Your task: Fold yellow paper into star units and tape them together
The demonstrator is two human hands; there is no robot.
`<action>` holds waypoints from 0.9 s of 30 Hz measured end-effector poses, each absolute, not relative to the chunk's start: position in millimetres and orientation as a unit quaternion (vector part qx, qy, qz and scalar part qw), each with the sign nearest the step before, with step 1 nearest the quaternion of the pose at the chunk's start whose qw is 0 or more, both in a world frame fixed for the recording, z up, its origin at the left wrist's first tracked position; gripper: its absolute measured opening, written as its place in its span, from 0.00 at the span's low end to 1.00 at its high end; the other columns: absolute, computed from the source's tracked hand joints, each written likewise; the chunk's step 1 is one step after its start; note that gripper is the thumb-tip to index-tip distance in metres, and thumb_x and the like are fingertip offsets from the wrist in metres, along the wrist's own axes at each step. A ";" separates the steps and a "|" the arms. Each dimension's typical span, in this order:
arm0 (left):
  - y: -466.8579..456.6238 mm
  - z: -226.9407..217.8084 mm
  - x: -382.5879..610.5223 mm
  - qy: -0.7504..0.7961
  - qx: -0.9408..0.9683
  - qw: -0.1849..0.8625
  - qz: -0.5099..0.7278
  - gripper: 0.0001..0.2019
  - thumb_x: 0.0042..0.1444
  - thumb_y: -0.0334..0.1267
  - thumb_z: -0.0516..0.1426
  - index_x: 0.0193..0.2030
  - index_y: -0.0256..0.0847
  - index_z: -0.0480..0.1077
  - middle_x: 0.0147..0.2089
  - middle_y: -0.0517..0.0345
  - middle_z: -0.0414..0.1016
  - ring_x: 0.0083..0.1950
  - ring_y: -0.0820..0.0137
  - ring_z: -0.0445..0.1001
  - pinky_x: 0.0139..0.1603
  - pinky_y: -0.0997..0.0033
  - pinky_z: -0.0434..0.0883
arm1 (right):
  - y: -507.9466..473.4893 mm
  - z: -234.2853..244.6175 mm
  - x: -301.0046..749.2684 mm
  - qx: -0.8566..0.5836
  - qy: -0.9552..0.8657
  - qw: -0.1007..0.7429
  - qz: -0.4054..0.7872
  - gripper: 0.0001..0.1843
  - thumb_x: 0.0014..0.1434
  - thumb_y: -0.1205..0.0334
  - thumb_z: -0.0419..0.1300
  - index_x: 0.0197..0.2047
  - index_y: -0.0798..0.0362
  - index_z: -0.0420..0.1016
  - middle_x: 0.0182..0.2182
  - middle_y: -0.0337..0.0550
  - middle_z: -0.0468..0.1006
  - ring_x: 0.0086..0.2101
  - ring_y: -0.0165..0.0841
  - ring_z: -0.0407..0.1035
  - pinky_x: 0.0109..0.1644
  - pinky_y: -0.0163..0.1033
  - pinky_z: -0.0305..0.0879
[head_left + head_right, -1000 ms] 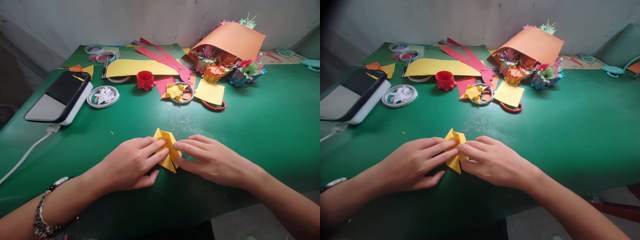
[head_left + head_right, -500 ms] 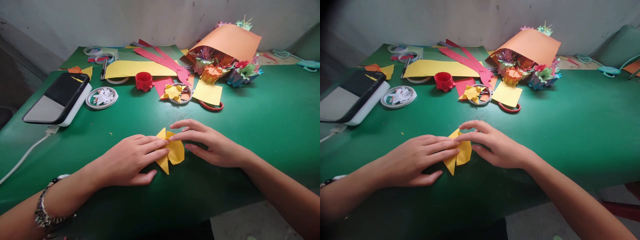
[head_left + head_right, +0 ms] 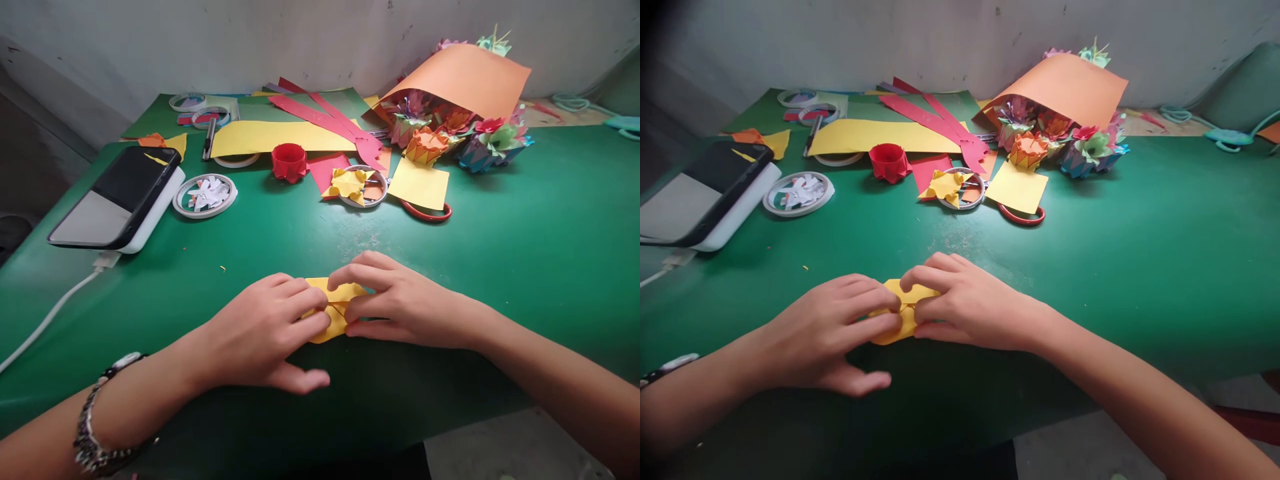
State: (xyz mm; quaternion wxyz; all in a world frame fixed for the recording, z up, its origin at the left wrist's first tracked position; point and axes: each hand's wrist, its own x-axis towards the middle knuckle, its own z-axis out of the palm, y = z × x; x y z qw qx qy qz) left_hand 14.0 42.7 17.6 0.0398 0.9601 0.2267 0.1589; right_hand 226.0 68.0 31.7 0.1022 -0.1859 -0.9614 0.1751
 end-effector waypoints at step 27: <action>44.4 10.6 14.4 0.350 0.915 0.131 0.150 0.10 0.57 0.34 0.47 0.25 0.37 0.61 0.29 0.58 0.64 0.31 0.71 0.63 0.29 0.73 0.62 | 54.2 10.3 214.2 -0.327 -0.910 0.165 0.195 0.12 0.56 0.66 0.50 0.22 0.56 0.64 0.27 0.41 0.70 0.28 0.27 0.60 0.32 0.34 0.54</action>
